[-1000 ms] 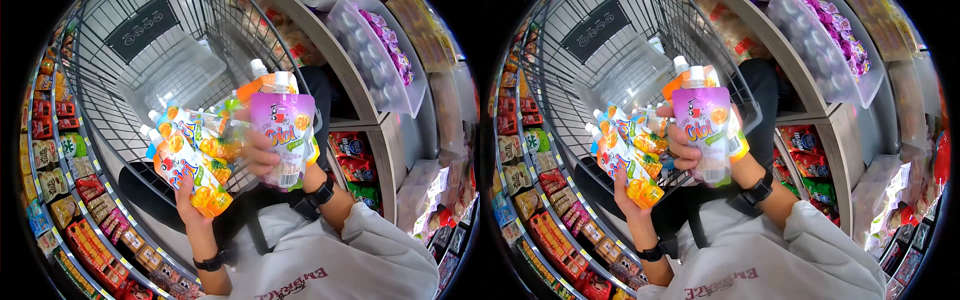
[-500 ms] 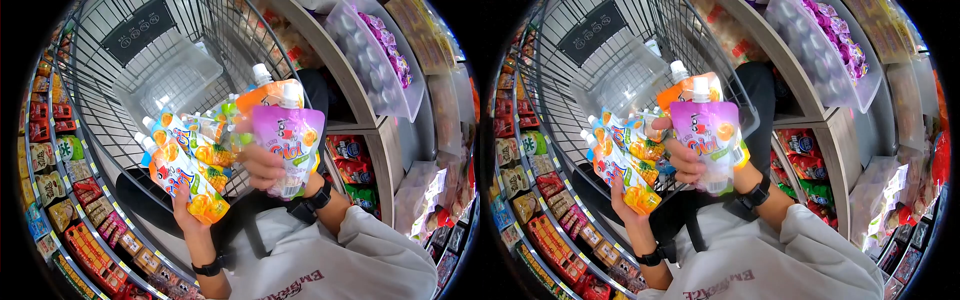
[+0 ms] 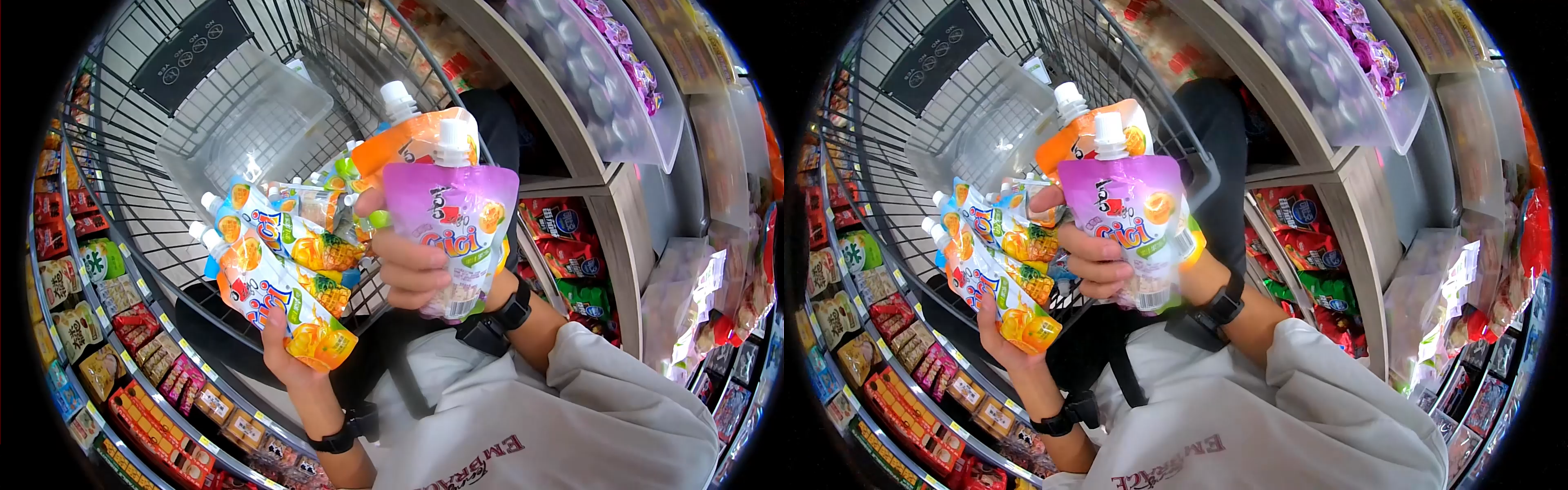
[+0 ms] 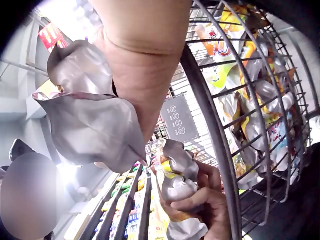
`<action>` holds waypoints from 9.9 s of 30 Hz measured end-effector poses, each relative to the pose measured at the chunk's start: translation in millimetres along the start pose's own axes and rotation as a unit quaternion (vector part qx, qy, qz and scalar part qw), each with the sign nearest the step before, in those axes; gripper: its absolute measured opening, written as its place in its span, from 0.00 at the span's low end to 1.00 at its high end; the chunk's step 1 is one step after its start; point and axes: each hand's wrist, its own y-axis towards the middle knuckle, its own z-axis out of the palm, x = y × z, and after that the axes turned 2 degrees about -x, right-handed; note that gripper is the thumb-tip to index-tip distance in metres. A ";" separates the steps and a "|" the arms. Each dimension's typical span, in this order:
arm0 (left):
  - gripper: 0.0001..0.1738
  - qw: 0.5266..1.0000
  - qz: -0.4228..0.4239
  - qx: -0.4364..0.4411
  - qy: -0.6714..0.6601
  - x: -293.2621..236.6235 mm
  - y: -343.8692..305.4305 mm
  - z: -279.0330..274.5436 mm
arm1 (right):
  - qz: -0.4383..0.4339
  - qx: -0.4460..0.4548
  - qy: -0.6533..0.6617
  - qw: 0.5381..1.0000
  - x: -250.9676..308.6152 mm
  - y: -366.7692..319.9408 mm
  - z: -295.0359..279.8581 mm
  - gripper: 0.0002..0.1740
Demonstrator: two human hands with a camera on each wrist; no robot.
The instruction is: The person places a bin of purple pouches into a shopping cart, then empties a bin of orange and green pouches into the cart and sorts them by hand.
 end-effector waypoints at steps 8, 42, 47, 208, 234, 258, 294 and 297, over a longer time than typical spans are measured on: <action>0.34 1.000 0.011 0.002 0.009 -1.0 -1.5 1.7 | -0.016 0.101 -0.005 0.995 -9.1 4.0 -14.3 0.52; 0.34 1.000 0.001 -0.006 0.013 -0.2 -3.7 -3.4 | -0.005 0.088 -0.027 0.996 -9.5 2.6 -12.2 0.57; 0.35 1.000 -0.007 -0.017 -0.011 -3.4 -5.9 3.2 | 0.019 0.057 -0.032 0.998 -10.1 0.7 -8.0 0.55; 0.49 0.940 0.224 0.065 0.250 -39.3 15.9 38.8 | 0.133 -0.371 -0.413 0.821 -32.5 95.7 30.1 0.37; 0.33 0.980 -0.126 0.147 -0.039 -77.4 14.1 -24.7 | 0.228 -0.427 -0.643 0.593 47.5 377.0 -238.4 0.22; 0.26 0.991 -0.034 0.128 -0.030 -84.8 18.2 -4.9 | 0.380 -0.343 -0.647 0.566 53.9 355.1 -198.5 0.26; 0.29 0.989 -0.044 0.135 -0.045 -83.5 19.4 -6.0 | 0.365 -0.382 -0.697 0.485 91.7 338.9 -219.2 0.43; 0.29 0.990 -0.034 0.132 -0.045 -81.1 21.4 -5.9 | 0.327 -0.369 -0.730 0.473 100.0 326.8 -251.5 0.46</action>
